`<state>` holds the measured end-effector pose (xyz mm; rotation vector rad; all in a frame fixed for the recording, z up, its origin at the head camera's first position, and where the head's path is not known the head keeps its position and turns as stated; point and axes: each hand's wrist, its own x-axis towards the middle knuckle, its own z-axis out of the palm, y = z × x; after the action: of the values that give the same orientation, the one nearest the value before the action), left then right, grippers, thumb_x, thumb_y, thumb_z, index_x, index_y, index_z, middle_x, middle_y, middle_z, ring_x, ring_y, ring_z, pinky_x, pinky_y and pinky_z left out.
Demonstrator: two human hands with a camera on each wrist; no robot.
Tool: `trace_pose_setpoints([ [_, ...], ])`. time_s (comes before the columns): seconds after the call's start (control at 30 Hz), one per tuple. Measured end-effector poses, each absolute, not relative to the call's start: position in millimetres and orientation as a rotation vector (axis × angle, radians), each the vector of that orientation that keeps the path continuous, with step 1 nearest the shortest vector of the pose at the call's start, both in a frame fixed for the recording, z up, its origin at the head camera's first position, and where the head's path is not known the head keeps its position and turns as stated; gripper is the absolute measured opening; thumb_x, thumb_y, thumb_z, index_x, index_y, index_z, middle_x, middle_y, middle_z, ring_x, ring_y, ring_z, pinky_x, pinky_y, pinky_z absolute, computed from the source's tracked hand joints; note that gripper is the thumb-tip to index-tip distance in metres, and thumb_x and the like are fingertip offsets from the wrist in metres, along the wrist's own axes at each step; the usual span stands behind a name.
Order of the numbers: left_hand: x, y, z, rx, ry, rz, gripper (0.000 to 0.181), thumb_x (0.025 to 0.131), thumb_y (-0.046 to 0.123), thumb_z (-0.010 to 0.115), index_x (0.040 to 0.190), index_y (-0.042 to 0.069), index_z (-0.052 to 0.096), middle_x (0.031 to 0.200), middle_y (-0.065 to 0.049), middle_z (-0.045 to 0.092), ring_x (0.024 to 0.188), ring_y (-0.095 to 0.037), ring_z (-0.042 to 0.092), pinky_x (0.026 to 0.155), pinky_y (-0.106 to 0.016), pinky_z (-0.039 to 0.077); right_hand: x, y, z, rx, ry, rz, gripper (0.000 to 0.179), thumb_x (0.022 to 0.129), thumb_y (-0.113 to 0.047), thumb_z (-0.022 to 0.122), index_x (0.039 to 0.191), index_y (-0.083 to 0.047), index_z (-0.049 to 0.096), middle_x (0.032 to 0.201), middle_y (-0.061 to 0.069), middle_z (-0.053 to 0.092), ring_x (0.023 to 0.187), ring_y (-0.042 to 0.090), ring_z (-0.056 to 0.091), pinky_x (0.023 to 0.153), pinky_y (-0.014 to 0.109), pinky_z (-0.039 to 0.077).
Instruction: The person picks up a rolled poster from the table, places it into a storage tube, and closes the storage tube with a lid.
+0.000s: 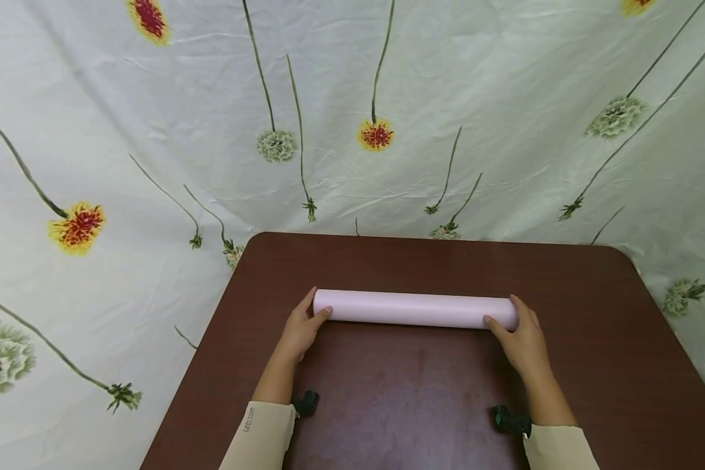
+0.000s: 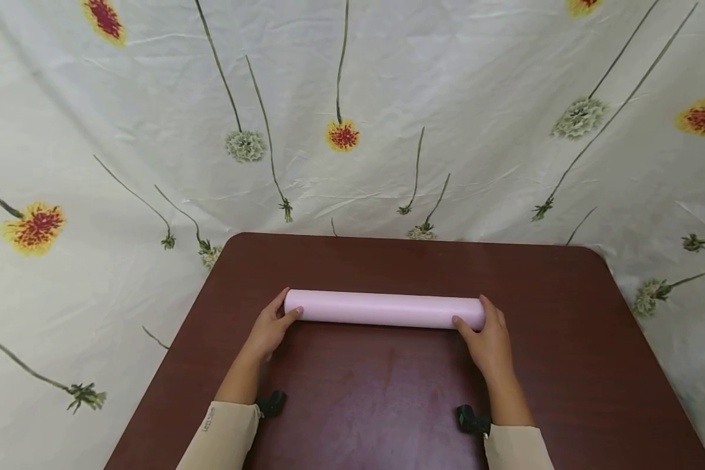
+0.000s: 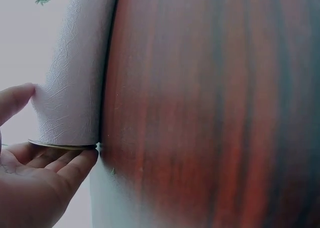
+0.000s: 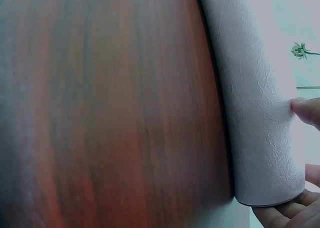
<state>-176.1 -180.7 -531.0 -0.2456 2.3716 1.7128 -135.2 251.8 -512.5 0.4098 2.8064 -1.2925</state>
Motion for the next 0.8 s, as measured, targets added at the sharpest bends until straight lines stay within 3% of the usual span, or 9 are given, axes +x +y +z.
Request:
trace_pose_setpoints([
  [0.37,-173.2,-183.6,-523.0,-0.243,2.349,1.804,0.086,0.097,0.039,0.067,0.163,0.018,0.017,0.169,-0.007,0.021,0.153,-0.032,0.028,0.122,-0.047,0.029,-134.6,250.4,-514.0,0.360,2.864,-1.349,0.088,0.094,-0.041,0.071,0.161,-0.012,0.023,0.162,0.029,0.022,0.147,0.049,0.027,0.116,0.065,0.027],
  [0.57,-170.4,-185.8,-511.7,-0.253,2.457,1.756,0.078,0.097,0.045,0.065,0.162,0.028,0.024,0.170,-0.004,0.018,0.156,-0.034,0.019,0.123,-0.055,0.025,-135.3,247.4,-511.0,0.360,3.006,-1.439,0.069,0.092,-0.030,0.075,0.153,-0.015,0.044,0.161,0.018,0.033,0.148,0.046,0.029,0.113,0.067,0.028],
  [0.7,-168.7,-182.6,-502.3,-0.225,2.615,1.695,0.065,0.098,0.046,0.062,0.157,0.032,0.036,0.167,0.002,0.028,0.157,-0.027,0.019,0.125,-0.054,0.022,-134.7,243.1,-509.1,0.248,3.131,-1.527,0.053,0.090,-0.020,0.078,0.140,-0.016,0.061,0.154,0.011,0.047,0.144,0.042,0.035,0.111,0.066,0.031],
  [0.8,-165.9,-178.5,-495.0,-0.165,2.752,1.651,0.057,0.100,0.045,0.061,0.153,0.029,0.046,0.165,0.009,0.033,0.157,-0.023,0.020,0.124,-0.054,0.022,-135.6,239.8,-506.8,0.033,3.247,-1.547,0.047,0.086,-0.012,0.080,0.131,-0.011,0.067,0.147,0.014,0.055,0.141,0.044,0.040,0.110,0.068,0.029],
])
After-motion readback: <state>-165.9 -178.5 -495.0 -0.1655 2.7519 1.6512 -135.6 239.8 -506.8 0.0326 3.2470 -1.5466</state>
